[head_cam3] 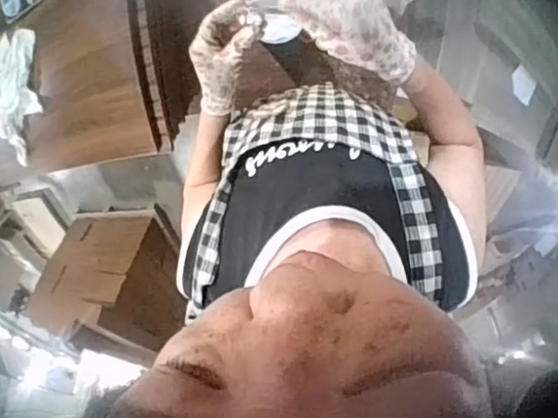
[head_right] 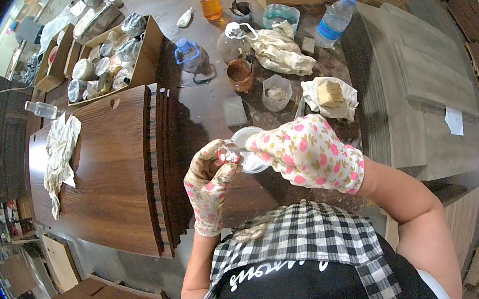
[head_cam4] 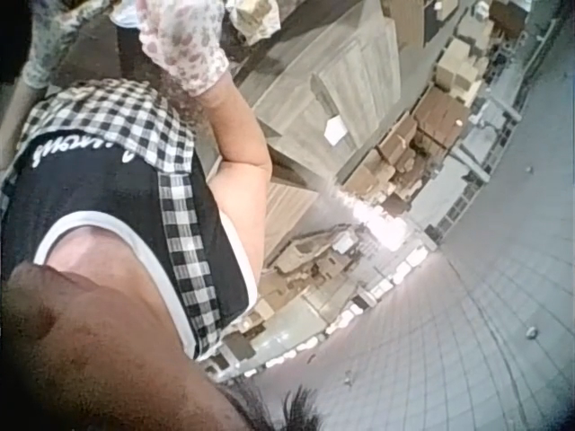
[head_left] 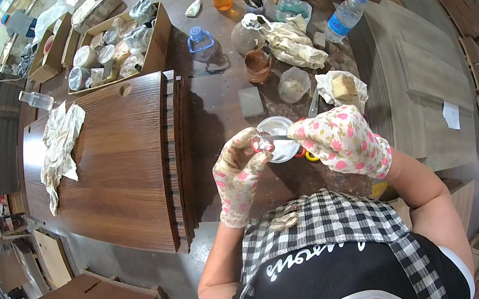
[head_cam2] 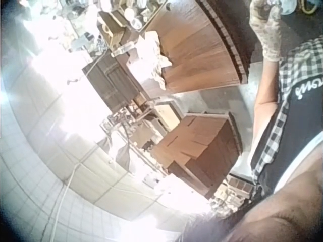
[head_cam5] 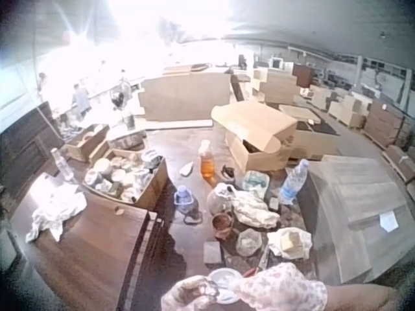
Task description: The person wipes a wooden panel with a cloth, then stirs a white substance in a container using a spatula and applies some to a wood chip.
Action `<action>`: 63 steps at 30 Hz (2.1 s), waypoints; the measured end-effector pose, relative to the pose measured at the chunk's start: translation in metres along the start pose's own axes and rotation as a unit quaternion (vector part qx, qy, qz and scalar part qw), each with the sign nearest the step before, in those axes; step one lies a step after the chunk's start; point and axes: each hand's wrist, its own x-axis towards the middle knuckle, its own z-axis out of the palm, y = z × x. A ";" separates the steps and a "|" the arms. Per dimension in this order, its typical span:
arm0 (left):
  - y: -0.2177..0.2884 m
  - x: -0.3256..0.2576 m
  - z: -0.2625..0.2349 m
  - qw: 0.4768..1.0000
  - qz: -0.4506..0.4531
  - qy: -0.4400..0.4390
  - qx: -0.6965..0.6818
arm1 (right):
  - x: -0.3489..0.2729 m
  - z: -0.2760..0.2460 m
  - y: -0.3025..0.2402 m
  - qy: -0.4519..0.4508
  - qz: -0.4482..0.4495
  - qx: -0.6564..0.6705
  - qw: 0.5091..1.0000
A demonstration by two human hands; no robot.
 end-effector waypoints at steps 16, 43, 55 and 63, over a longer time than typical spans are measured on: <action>0.001 0.005 0.000 0.999 0.003 -0.051 -0.008 | 0.000 0.001 0.005 0.013 -0.014 0.012 1.000; 0.000 0.009 0.000 0.999 -0.011 -0.045 -0.001 | -0.003 0.006 0.011 0.034 -0.012 0.064 0.997; -0.003 0.009 -0.004 0.998 -0.022 -0.048 -0.021 | 0.005 -0.004 0.006 0.037 0.024 0.093 0.995; -0.002 0.011 -0.003 0.999 -0.011 -0.048 -0.006 | 0.001 0.002 0.010 0.043 -0.006 0.054 0.998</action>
